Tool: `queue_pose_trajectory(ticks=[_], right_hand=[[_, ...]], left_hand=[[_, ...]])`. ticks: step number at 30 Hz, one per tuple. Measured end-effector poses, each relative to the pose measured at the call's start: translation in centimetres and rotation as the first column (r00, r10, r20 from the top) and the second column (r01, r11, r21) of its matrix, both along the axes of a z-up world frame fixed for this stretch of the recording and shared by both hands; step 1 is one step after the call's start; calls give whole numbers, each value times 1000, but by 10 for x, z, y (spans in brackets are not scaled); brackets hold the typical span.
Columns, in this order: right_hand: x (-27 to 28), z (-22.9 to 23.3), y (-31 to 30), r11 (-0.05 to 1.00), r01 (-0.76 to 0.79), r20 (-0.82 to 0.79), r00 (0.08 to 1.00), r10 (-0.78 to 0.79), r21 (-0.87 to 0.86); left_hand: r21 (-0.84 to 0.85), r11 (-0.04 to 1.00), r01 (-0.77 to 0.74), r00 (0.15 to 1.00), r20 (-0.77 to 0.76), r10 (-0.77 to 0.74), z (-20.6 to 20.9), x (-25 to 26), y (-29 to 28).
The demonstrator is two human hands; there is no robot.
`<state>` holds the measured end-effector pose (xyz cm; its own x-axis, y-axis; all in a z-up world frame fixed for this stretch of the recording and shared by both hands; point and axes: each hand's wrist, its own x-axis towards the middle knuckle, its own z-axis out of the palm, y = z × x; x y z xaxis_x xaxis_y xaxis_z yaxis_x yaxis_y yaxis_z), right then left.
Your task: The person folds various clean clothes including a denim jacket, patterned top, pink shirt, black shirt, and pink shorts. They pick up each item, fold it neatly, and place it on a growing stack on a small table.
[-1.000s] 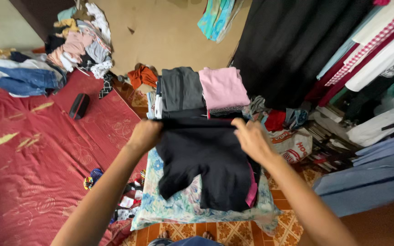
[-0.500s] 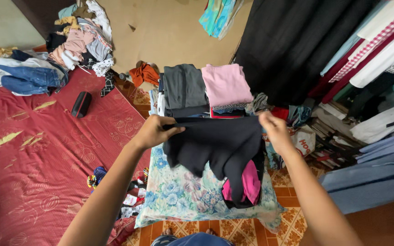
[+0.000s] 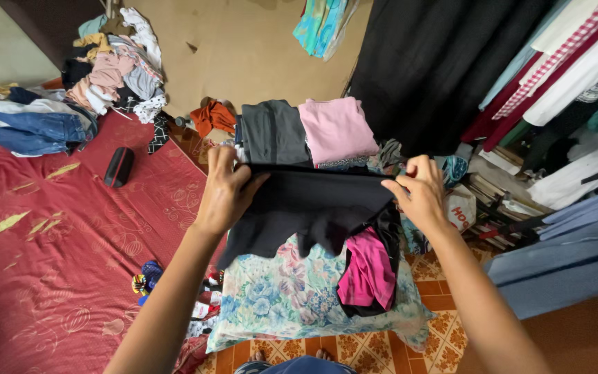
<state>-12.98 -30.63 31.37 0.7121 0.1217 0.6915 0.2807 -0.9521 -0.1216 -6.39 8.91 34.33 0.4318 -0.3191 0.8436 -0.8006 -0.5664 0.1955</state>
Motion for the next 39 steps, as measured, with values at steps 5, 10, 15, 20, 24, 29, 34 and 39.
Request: queue_pose_trajectory(ticks=[5,10,15,20,24,29,34,39], right_hand=[[26,-34,-3,797,574,-517,747,-418,185],[60,-68,-9,145,680,-695,710,116,719],[62,-67,17,660,25,-293,908,298,751],[33,-19,75,737,-382,-402,652,643,558],[16,20,99,783,-257,-424,724,544,566],[10,17,91,918,-250,-535,753,383,307],[29,-5,74,910,-400,-434,805,405,107],[34,-9,76,857,-252,-512,713,479,450]], left_hand=[[-189,981,-43,674,-730,-111,13,-7,-16],[-353,740,573,336,-722,-605,10,-37,-50],[-57,750,659,374,-840,-393,7,-35,-69],[-17,896,444,858,-279,-431,4,-20,-78],[-103,861,499,828,-235,-508,10,-20,-76],[-170,896,410,679,-599,-424,19,-21,-64],[-231,930,288,761,-535,-368,16,-14,-51],[-266,963,41,777,-598,-198,-2,-2,-29]])
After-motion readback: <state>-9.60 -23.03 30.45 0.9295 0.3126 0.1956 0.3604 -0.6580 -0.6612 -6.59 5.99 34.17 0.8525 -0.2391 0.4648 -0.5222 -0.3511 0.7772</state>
